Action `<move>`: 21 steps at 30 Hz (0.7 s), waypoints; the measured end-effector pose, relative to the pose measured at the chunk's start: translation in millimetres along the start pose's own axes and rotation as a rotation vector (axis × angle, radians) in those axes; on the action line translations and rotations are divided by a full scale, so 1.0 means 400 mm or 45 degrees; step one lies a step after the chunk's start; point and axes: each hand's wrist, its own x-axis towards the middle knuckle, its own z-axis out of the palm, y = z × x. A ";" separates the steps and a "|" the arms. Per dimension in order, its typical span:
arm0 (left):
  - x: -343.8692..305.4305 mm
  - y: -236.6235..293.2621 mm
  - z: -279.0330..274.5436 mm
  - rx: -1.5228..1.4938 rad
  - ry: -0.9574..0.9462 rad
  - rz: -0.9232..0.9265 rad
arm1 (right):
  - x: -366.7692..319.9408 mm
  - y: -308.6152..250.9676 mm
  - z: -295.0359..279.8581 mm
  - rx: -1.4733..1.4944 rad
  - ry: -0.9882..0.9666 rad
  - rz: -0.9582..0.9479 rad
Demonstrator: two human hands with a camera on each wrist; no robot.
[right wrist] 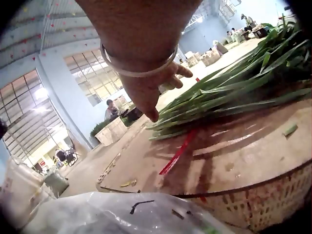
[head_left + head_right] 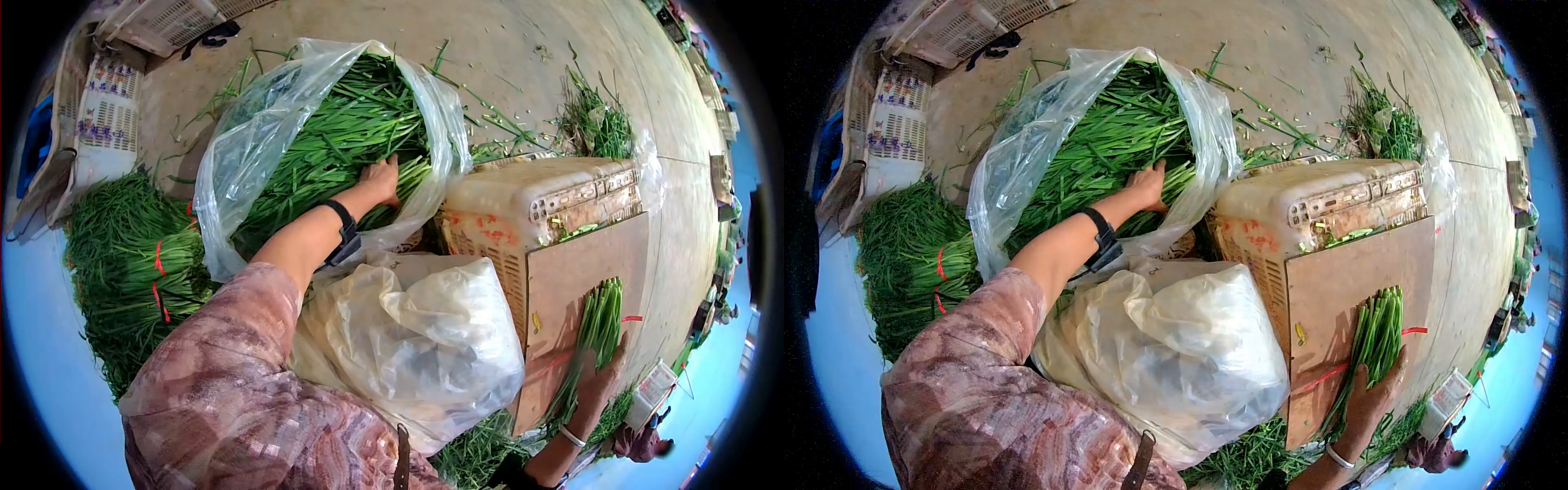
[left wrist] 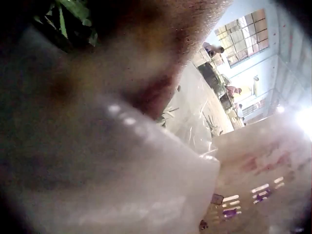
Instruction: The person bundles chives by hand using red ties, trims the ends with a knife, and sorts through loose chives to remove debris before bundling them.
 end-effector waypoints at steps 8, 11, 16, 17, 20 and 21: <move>-0.050 0.038 0.081 0.607 0.197 0.277 | 0.000 -0.001 0.012 -0.040 -0.020 0.014; -0.016 0.002 0.130 0.294 0.367 0.202 | 0.010 -0.029 0.011 -0.009 -0.013 -0.031; 0.010 -0.007 0.006 0.027 0.038 -0.009 | 0.020 -0.053 -0.025 0.052 0.046 -0.038; 0.019 -0.025 0.005 -0.095 0.004 0.026 | 0.019 -0.058 -0.034 0.018 0.081 -0.014; 0.033 -0.068 -0.040 -0.243 -0.032 0.174 | 0.012 -0.060 -0.052 -0.011 0.126 0.005; 0.033 -0.084 -0.064 -0.309 -0.110 0.236 | 0.011 -0.061 -0.059 -0.001 0.145 -0.006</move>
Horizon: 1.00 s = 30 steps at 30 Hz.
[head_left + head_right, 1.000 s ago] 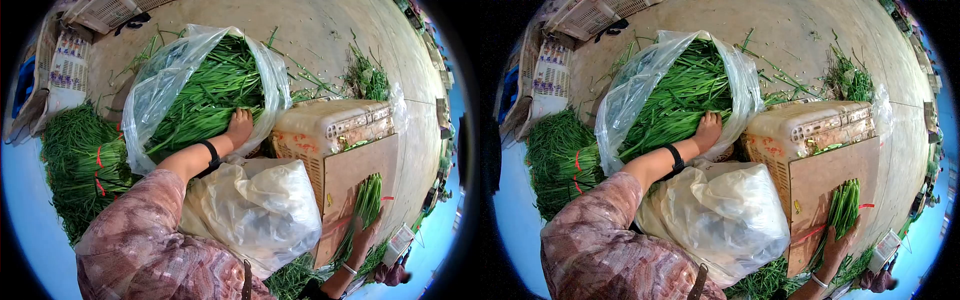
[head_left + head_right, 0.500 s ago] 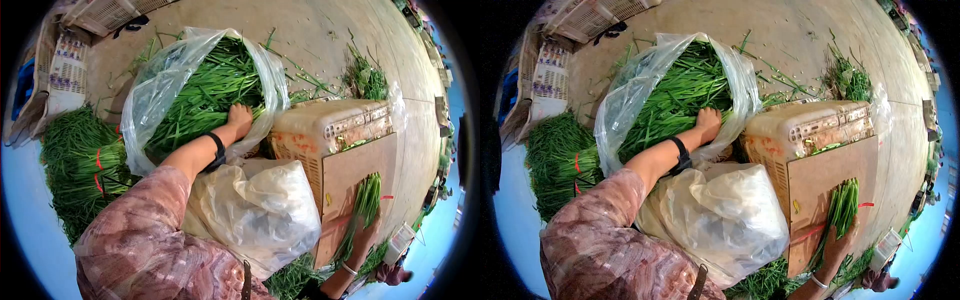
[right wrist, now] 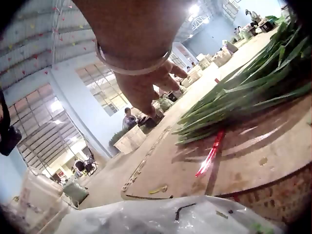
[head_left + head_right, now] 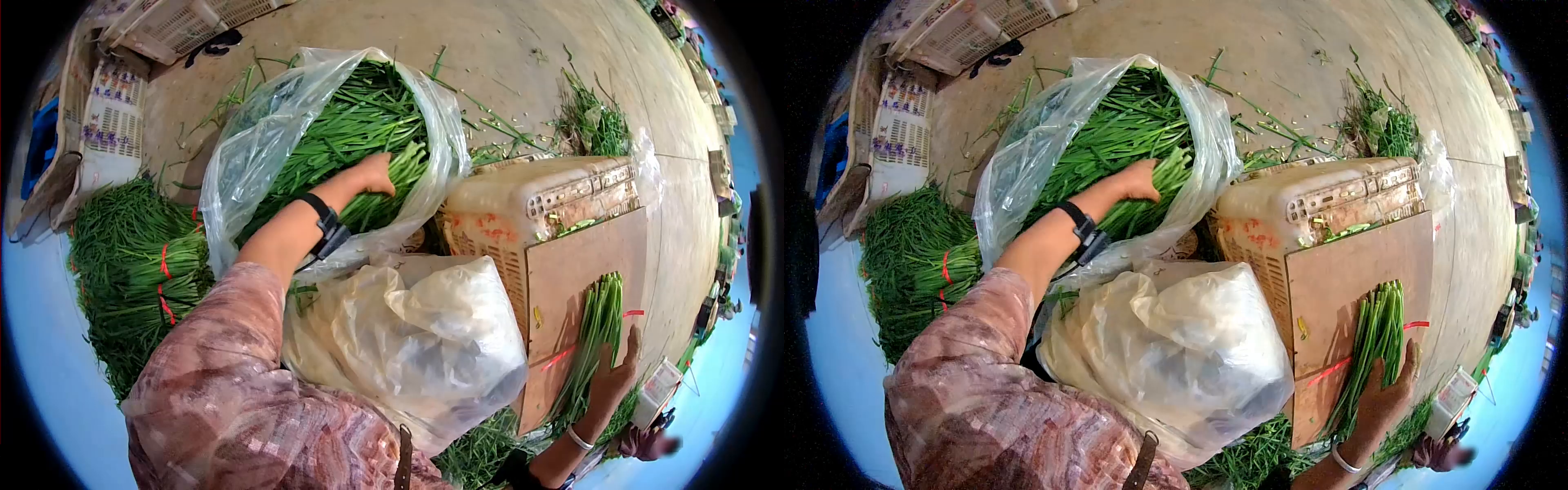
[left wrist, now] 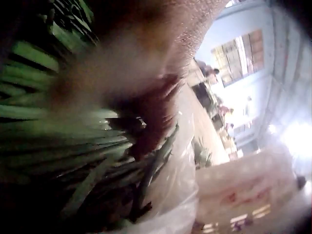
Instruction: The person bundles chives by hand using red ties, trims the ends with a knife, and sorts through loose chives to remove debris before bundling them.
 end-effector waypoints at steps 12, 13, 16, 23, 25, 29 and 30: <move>-0.122 -0.002 -0.113 -0.499 -0.063 0.289 | 0.017 -0.285 -0.001 0.475 -0.014 -0.134; -0.120 -0.011 -0.104 -0.496 -0.066 0.299 | 0.017 -0.324 0.014 0.634 -0.065 -0.152; -0.112 -0.042 -0.076 -0.493 0.214 0.267 | 0.039 -0.467 0.036 0.698 -0.256 -0.291; -0.120 -0.008 -0.092 -0.601 -0.150 0.252 | 0.127 -0.619 0.270 0.906 -0.599 -0.061; -0.123 -0.020 -0.059 -0.557 0.069 0.350 | 0.132 -0.606 0.467 1.151 -0.585 0.163; -0.222 0.046 -0.026 -0.379 0.668 -0.005 | 0.084 -0.701 0.608 1.460 -0.424 0.464; -0.192 0.017 0.023 -0.448 0.788 0.111 | 0.076 -0.725 0.612 1.642 -0.463 0.486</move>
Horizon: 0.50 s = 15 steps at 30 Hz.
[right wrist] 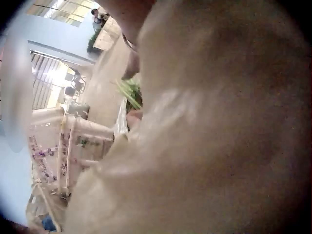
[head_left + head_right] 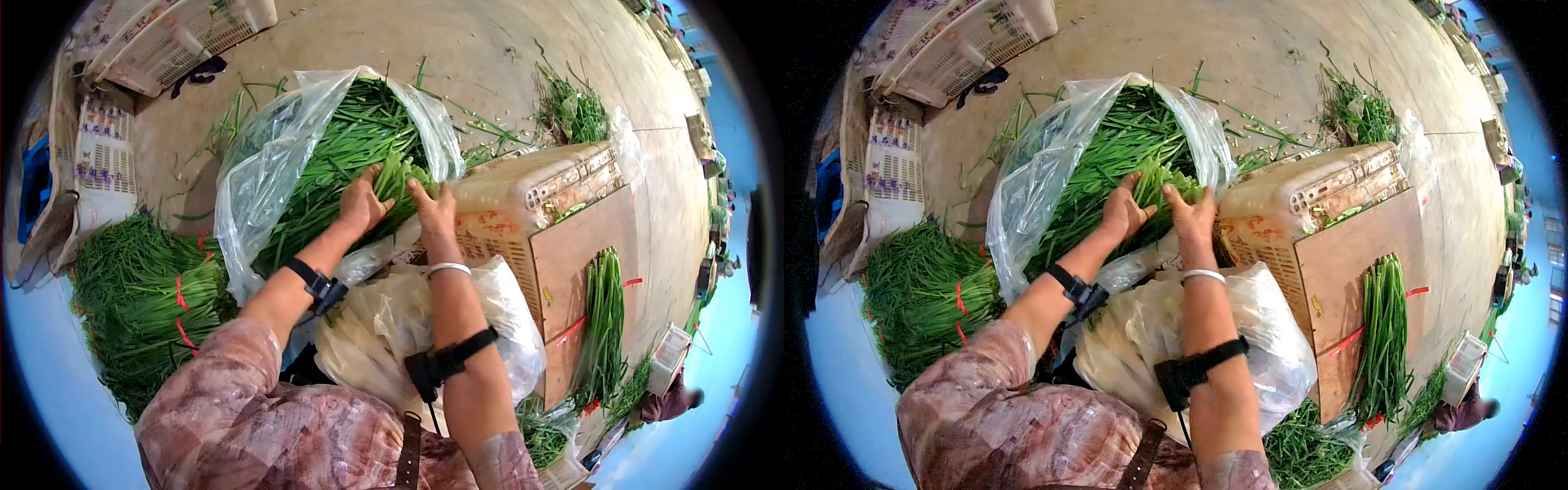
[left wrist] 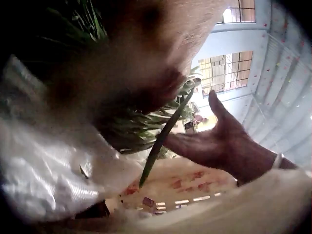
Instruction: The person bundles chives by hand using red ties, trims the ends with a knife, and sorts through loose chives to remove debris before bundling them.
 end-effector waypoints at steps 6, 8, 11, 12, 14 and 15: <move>-0.058 0.089 -0.020 0.154 0.234 0.249 | 0.007 0.084 0.086 0.030 -0.091 -0.077; -0.075 0.065 0.011 0.204 0.247 0.343 | 0.008 0.096 0.090 0.151 -0.045 -0.074; -0.110 0.041 0.023 0.237 0.147 0.454 | 0.001 0.095 0.077 0.516 -0.077 -0.041; -0.120 0.042 0.017 0.165 0.081 0.567 | 0.002 0.084 0.063 0.519 -0.106 0.023; -0.135 0.043 -0.003 0.100 -0.077 0.717 | 0.012 0.110 0.062 0.538 -0.026 0.047; -0.136 0.057 -0.025 0.102 -0.081 0.717 | 0.017 0.119 0.062 0.550 0.045 0.064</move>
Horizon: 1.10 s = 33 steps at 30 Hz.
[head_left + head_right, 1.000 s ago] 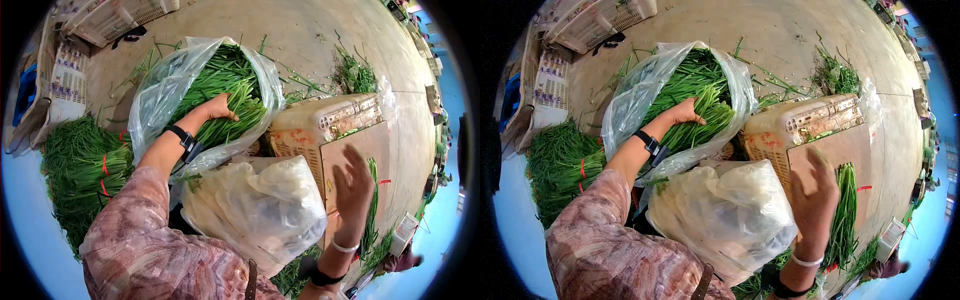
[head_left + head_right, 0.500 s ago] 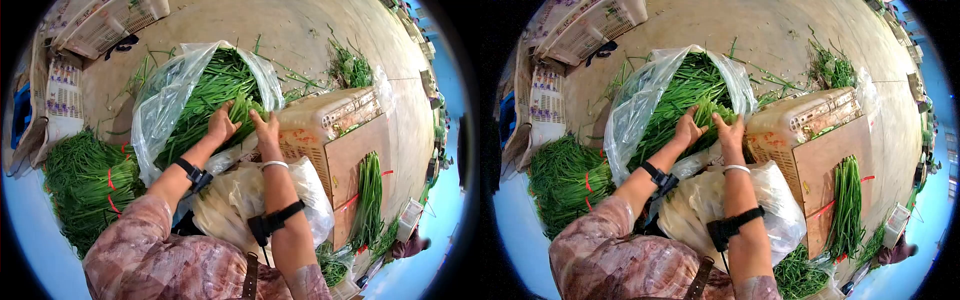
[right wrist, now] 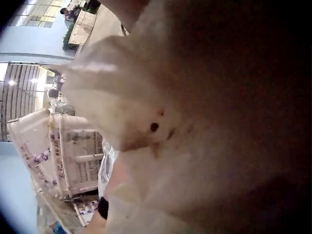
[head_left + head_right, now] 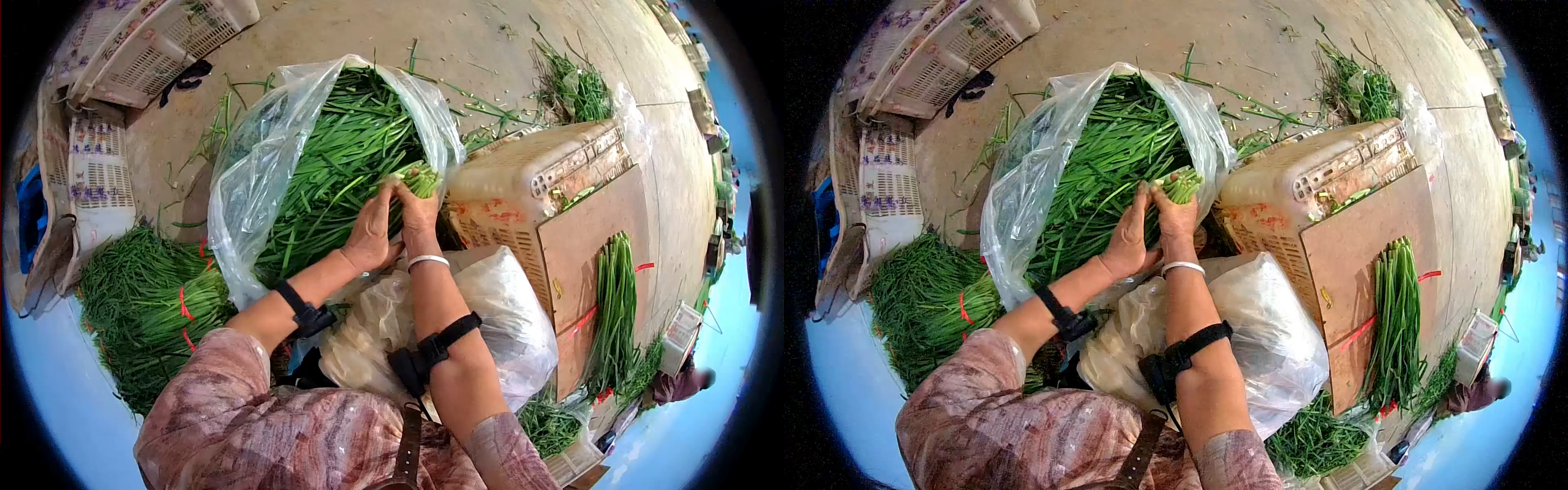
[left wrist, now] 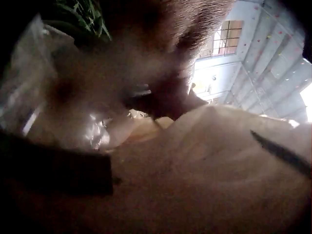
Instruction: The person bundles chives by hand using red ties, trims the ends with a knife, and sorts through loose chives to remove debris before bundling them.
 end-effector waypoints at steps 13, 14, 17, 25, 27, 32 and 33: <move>0.218 -0.273 -0.013 -0.470 -0.994 -0.377 | -0.091 -0.059 0.052 -0.130 -0.077 -0.198; 0.220 -0.297 0.015 -0.339 -1.130 -0.211 | -0.106 -0.059 0.063 -0.090 -0.095 -0.253; 0.244 -0.232 0.015 -0.620 -1.316 -0.297 | -0.121 -0.046 0.064 -0.128 -0.120 -0.390; 0.175 -0.171 0.041 0.433 -1.233 -0.104 | -0.324 -0.177 0.123 -0.294 -0.804 -0.383; 0.161 -0.183 0.049 0.477 -1.181 -0.050 | -0.437 -0.259 0.114 -0.464 -0.906 -0.669; 0.148 -0.197 0.053 0.593 -1.046 -0.096 | -0.471 -0.438 -0.019 -0.908 -0.753 -1.101; 0.155 -0.197 0.054 0.576 -1.035 -0.139 | -0.469 -0.472 -0.046 -0.601 -0.577 -0.722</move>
